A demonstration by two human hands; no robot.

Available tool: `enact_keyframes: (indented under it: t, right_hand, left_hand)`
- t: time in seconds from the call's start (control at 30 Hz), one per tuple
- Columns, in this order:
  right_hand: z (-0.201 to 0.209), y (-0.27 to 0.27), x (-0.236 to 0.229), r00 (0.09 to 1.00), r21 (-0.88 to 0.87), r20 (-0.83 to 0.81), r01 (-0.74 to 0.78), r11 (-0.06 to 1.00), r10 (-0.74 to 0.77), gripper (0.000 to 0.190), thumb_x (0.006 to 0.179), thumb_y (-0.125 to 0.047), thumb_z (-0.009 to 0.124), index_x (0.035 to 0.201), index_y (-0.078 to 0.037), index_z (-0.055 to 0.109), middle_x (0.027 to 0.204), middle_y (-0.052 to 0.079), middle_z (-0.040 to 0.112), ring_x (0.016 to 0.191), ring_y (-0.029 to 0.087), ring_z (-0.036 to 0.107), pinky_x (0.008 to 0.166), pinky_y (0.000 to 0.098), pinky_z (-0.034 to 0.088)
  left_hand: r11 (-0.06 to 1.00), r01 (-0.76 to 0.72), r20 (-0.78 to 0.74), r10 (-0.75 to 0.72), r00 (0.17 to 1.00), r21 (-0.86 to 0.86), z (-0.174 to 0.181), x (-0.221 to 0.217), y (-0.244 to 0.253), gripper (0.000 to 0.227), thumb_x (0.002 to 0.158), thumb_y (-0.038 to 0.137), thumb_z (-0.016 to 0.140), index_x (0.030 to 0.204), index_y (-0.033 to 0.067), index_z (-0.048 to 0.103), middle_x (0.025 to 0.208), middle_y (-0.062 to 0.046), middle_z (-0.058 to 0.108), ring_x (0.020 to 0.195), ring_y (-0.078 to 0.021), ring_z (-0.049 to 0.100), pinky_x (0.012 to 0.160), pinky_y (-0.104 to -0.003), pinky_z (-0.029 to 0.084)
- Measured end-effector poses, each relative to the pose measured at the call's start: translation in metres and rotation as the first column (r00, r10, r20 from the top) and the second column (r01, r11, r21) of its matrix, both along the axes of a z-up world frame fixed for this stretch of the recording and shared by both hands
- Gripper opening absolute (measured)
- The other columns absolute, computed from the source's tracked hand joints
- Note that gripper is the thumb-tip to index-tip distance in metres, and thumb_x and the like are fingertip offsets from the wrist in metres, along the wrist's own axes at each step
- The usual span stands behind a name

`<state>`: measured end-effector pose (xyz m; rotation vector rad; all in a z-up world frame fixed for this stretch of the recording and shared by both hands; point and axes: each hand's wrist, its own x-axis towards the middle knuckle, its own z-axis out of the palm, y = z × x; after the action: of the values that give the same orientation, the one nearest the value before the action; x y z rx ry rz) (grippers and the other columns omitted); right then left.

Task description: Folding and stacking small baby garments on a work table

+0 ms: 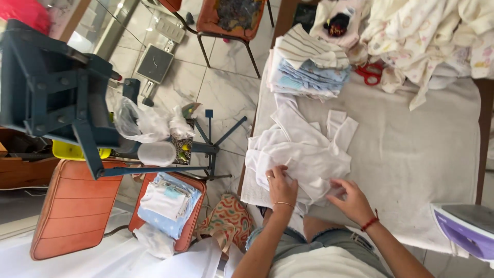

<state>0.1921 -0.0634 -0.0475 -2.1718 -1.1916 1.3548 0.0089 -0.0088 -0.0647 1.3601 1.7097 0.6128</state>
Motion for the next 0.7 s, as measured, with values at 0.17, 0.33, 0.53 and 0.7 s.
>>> enact_keyframes:
  t: [0.17,0.33,0.53,0.7]
  right_hand:
    - [-0.036,0.007,0.008,0.991,0.077,0.099,-0.100,0.992,0.092,0.058,0.057,-0.033,0.077,0.106,-0.013,0.053,0.065,0.008,0.055,0.063,0.027,0.058,0.063,0.0368,0.046]
    - [0.038,0.040,0.012,0.998,0.133,-0.052,0.054,0.990,-0.047,0.029,0.068,-0.035,0.071,0.075,-0.007,0.063,0.061,0.004,0.054,0.059,0.015,0.049,0.057,0.0280,0.041]
    - [0.053,0.077,0.046,0.979,0.483,-0.027,0.190,0.855,-0.203,0.021,0.082,-0.030,0.067,0.082,-0.010,0.061,0.069,0.002,0.054,0.066,0.013,0.045,0.064,0.0250,0.037]
    - [0.053,0.113,0.069,0.953,0.538,-0.153,0.302,0.787,-0.261,0.015,0.088,-0.025,0.064,0.085,-0.012,0.058,0.059,-0.002,0.051,0.049,0.003,0.043,0.046,0.0162,0.037]
  left_hand:
    - [0.822,0.530,-0.351,-0.442,0.825,0.210,-0.004,-0.036,-0.016,0.053,0.046,0.058,0.067,0.077,0.0215,0.045,0.078,0.002,0.045,0.077,-0.0196,0.050,0.075,-0.035,0.037]
    - [0.782,0.606,-0.584,-0.426,0.691,0.147,-0.004,-0.052,-0.017,0.050,0.059,0.042,0.070,0.099,0.0247,0.046,0.100,0.000,0.042,0.092,-0.0198,0.045,0.088,-0.041,0.028]
    - [0.802,0.511,-0.600,-0.253,0.759,0.309,-0.001,-0.035,0.052,0.018,0.081,0.036,0.055,0.093,0.0233,0.049,0.083,0.003,0.051,0.085,-0.0162,0.054,0.090,-0.042,0.030]
    - [0.789,0.482,-0.413,-0.320,0.853,0.383,0.033,-0.026,0.123,0.024,0.083,0.042,0.049,0.099,0.0240,0.046,0.080,0.003,0.058,0.076,-0.0189,0.062,0.076,-0.037,0.045]
